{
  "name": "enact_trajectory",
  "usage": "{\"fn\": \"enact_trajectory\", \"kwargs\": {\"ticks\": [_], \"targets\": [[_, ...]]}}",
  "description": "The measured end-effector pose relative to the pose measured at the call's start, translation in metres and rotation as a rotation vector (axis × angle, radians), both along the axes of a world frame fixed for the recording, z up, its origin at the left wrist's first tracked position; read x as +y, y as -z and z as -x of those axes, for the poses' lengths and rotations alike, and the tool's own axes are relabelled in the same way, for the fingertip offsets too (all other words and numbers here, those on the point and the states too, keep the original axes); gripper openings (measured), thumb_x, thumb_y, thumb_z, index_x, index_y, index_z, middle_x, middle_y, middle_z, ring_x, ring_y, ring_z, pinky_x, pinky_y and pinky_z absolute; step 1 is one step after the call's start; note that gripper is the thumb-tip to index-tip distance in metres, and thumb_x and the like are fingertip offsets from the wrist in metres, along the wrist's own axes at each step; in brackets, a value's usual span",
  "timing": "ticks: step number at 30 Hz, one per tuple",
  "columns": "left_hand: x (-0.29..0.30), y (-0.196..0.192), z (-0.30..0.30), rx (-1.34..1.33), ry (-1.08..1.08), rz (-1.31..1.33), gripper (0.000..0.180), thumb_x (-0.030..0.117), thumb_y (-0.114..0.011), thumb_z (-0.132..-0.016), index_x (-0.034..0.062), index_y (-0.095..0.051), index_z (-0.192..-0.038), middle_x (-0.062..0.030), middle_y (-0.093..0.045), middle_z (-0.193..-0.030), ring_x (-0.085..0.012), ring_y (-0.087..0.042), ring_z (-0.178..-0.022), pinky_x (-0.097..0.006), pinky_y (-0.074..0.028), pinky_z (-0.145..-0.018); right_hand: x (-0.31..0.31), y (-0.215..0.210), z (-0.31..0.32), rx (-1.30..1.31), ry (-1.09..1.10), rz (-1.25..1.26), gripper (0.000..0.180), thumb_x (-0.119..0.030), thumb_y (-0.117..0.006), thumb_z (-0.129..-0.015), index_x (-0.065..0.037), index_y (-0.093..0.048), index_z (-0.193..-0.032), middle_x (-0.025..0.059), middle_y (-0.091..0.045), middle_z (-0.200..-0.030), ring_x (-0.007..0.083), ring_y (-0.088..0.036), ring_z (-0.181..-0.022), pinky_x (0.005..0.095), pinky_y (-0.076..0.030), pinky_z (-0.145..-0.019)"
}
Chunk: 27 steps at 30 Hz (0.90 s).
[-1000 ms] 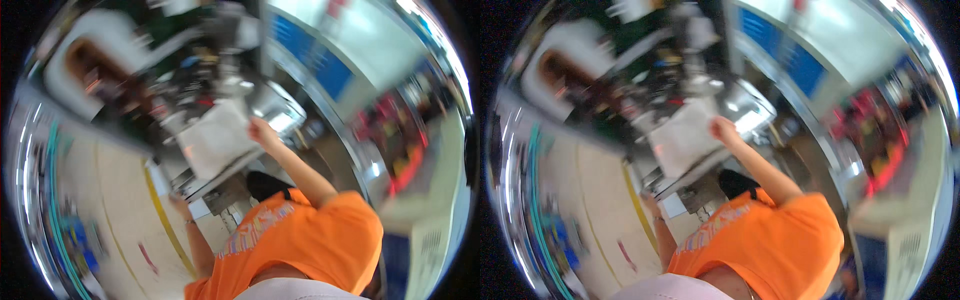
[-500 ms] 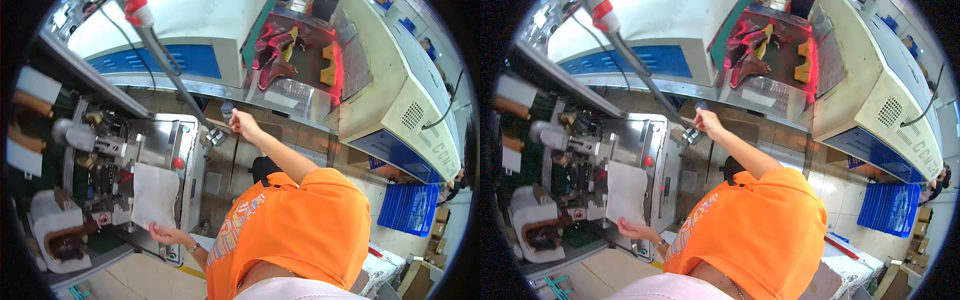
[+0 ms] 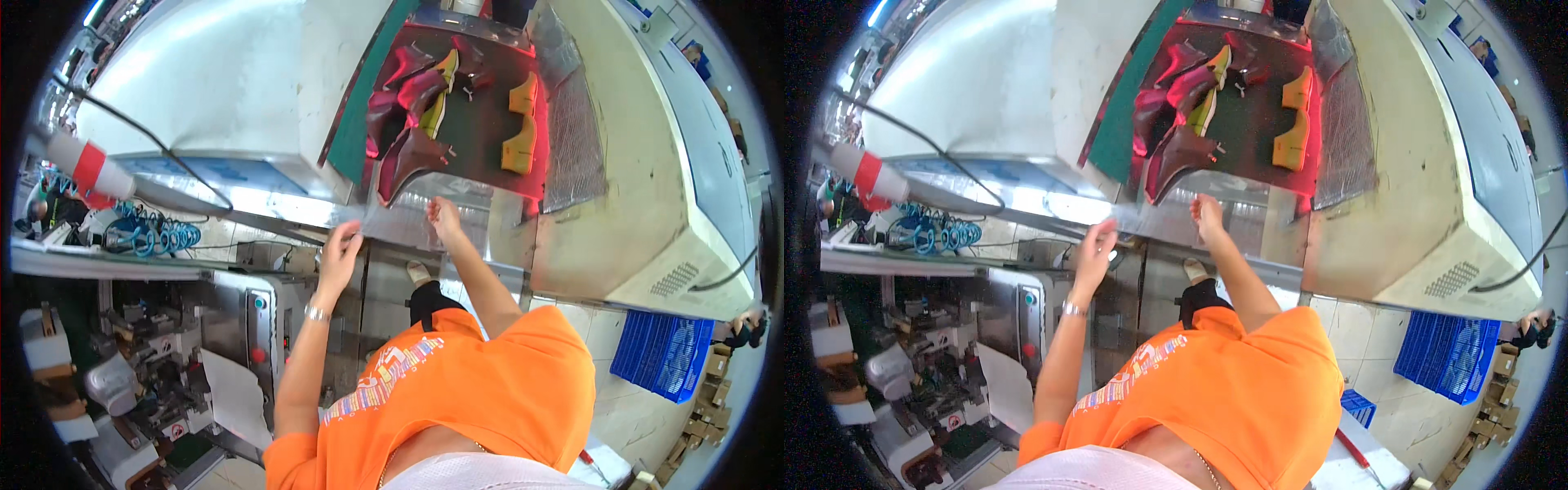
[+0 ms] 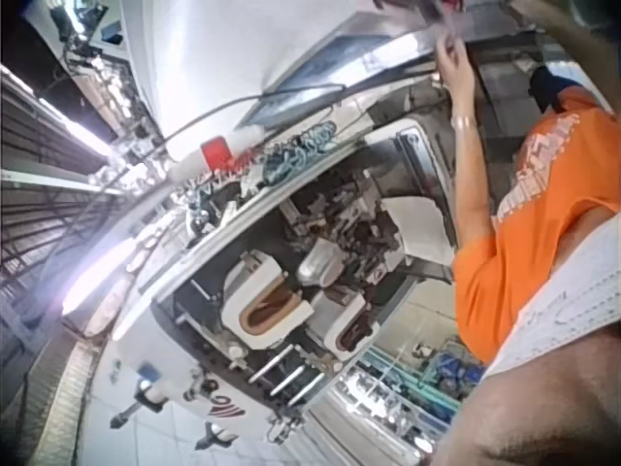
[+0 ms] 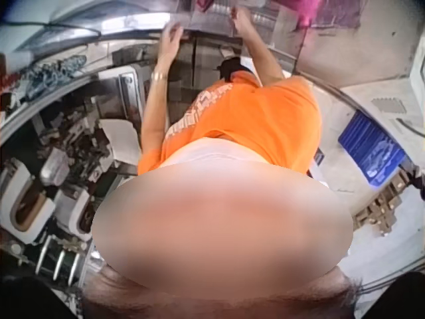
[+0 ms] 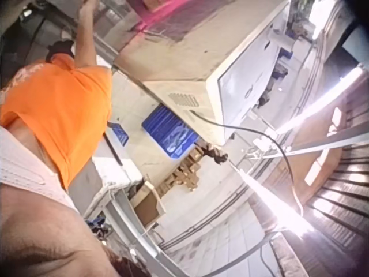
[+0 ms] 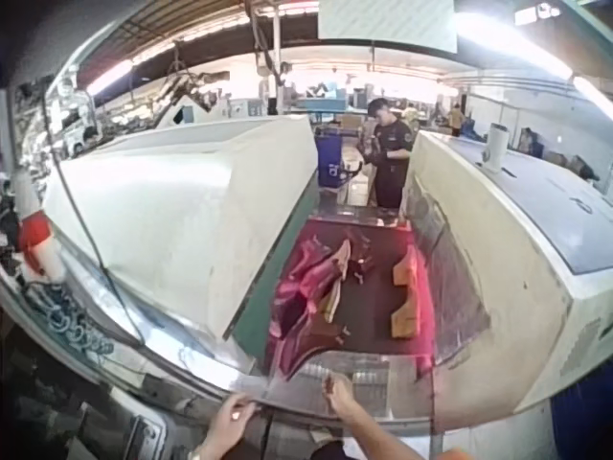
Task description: The person repeatedly picks up brown shoes from a conveyor belt, places them into a machine, and removes them after processing. The shoes are then placed back onto the conveyor belt. This cycle is repeated for multiple shoes throughout the video.
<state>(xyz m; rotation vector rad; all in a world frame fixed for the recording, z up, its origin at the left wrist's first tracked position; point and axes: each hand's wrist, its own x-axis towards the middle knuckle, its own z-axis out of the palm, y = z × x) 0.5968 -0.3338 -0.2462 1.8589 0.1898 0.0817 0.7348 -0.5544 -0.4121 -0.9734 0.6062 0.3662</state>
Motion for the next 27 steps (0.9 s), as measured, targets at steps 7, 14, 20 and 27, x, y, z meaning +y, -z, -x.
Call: {"fn": "enact_trajectory", "kwargs": {"ticks": [7,14,20,27], "targets": [[-0.045,0.124,-0.200,0.138,-0.120,-0.390,0.075,0.035,-0.066,-0.072,-0.0073,-0.034,-0.125,-0.0228,-0.046,-0.121,-0.0334,-0.044,-0.113,-0.036,-0.035,-0.095,-0.001,-0.020,-0.001,-0.101,-0.150,0.014,0.011,-0.017,-0.048,-0.087,-0.008,-0.053,-0.085,0.0032,-0.057,-0.070,0.0111,-0.054,-0.059,0.0224,-0.042,-0.052],[-0.055,0.118,-0.219,0.136,0.158,0.160,0.022,0.012,-0.062,-0.077,0.0021,-0.055,-0.096,-0.0018,-0.059,-0.087,-0.0108,-0.056,-0.076,-0.023,-0.045,-0.065,-0.061,-0.038,-0.015,-0.105,-0.228,0.110,0.011,-0.018,-0.050,-0.087,-0.008,-0.055,-0.087,0.0033,-0.059,-0.076,0.0094,-0.054,-0.061,0.0222,-0.043,-0.053],[-0.017,-0.051,-0.101,0.198,0.120,0.886,0.015,0.012,-0.052,-0.087,0.0095,-0.050,-0.102,0.0031,-0.054,-0.092,-0.0060,-0.051,-0.087,-0.021,-0.042,-0.076,-0.040,-0.053,-0.026,-0.165,-0.636,-0.120,0.026,-0.017,-0.050,-0.087,-0.006,-0.054,-0.110,0.0037,-0.061,-0.096,0.0117,-0.056,-0.086,0.0247,-0.045,-0.073],[0.055,-0.095,0.051,-0.150,-0.102,0.952,0.026,0.010,-0.050,-0.087,0.0102,-0.046,-0.112,0.0011,-0.054,-0.102,-0.0082,-0.053,-0.094,-0.025,-0.044,-0.081,0.123,-0.164,-0.001,-0.405,-1.174,-0.515,0.027,-0.016,-0.052,-0.086,-0.005,-0.054,-0.110,0.0032,-0.060,-0.095,0.0108,-0.056,-0.085,0.0234,-0.045,-0.074]]}}
